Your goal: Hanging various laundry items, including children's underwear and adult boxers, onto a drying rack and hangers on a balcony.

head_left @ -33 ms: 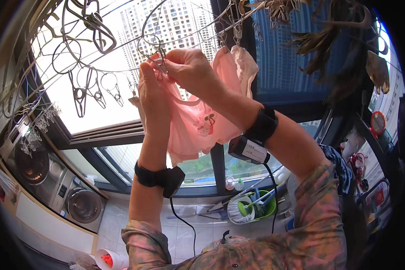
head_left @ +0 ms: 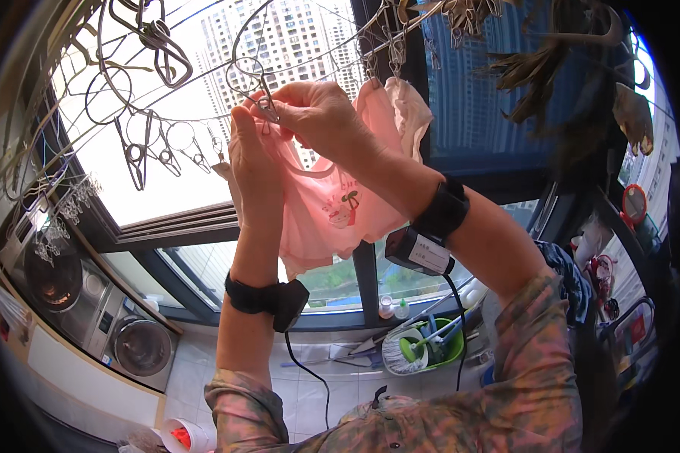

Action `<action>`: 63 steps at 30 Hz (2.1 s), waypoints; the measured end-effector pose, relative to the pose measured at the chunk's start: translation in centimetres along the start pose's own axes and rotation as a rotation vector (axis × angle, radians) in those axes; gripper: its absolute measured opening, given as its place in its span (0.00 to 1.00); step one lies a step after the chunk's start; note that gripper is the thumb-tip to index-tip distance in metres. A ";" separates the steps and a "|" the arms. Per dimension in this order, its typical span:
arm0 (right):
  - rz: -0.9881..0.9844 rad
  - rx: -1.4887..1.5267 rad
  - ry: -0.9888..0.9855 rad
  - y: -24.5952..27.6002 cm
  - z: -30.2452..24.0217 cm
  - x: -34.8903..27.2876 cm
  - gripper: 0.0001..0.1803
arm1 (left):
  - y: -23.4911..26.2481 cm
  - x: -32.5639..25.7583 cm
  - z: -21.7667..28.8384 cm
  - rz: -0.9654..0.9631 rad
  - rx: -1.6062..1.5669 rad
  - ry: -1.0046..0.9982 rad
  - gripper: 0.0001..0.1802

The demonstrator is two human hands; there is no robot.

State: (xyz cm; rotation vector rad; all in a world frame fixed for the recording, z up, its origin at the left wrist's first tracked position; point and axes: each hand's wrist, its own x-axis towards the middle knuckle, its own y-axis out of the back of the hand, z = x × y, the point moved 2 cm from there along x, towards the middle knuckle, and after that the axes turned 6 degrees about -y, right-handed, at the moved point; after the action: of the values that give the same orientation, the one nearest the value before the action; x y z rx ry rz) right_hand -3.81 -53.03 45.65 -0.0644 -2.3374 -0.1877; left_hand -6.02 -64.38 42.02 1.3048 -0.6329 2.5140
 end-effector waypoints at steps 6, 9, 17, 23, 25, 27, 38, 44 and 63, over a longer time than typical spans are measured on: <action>0.082 0.004 0.014 0.8 -3.2 -9.7 0.18 | 2.0 -1.6 0.0 0.047 0.211 -0.007 0.27; -0.042 -0.035 0.013 1.6 -1.6 -19.4 0.12 | 1.5 -3.9 0.6 0.023 0.543 -0.273 0.28; -0.111 -0.133 -0.980 8.9 13.5 -39.8 0.13 | 6.4 -17.9 0.0 -0.046 0.672 -0.510 0.23; 0.330 -0.300 -1.310 20.1 15.0 -51.7 0.14 | 9.3 -29.0 -7.7 -0.048 0.563 0.209 0.15; 0.485 -0.437 -1.327 23.3 13.8 -55.2 0.14 | 8.9 -30.8 -8.6 -0.041 0.536 0.335 0.14; 0.522 -0.500 -1.314 25.5 12.7 -56.9 0.13 | 7.9 -32.3 -9.1 -0.126 0.441 0.573 0.11; 0.650 -1.604 -1.005 30.3 13.5 -58.3 0.25 | -2.9 -34.4 -9.1 -0.689 0.469 0.568 0.09; 0.654 -1.595 -0.838 29.4 15.5 -57.8 0.20 | -4.9 -35.2 -9.6 -0.795 0.518 0.589 0.08; 1.056 -0.814 -0.720 37.5 7.9 -55.5 0.14 | -6.8 -36.6 -9.6 -0.852 0.544 0.636 0.08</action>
State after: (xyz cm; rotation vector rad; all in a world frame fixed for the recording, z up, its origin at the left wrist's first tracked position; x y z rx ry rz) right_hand 33.27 -14.17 4.88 -1.9555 -2.3596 -0.6212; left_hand 10.82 -54.25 8.97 0.5808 0.6487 2.1626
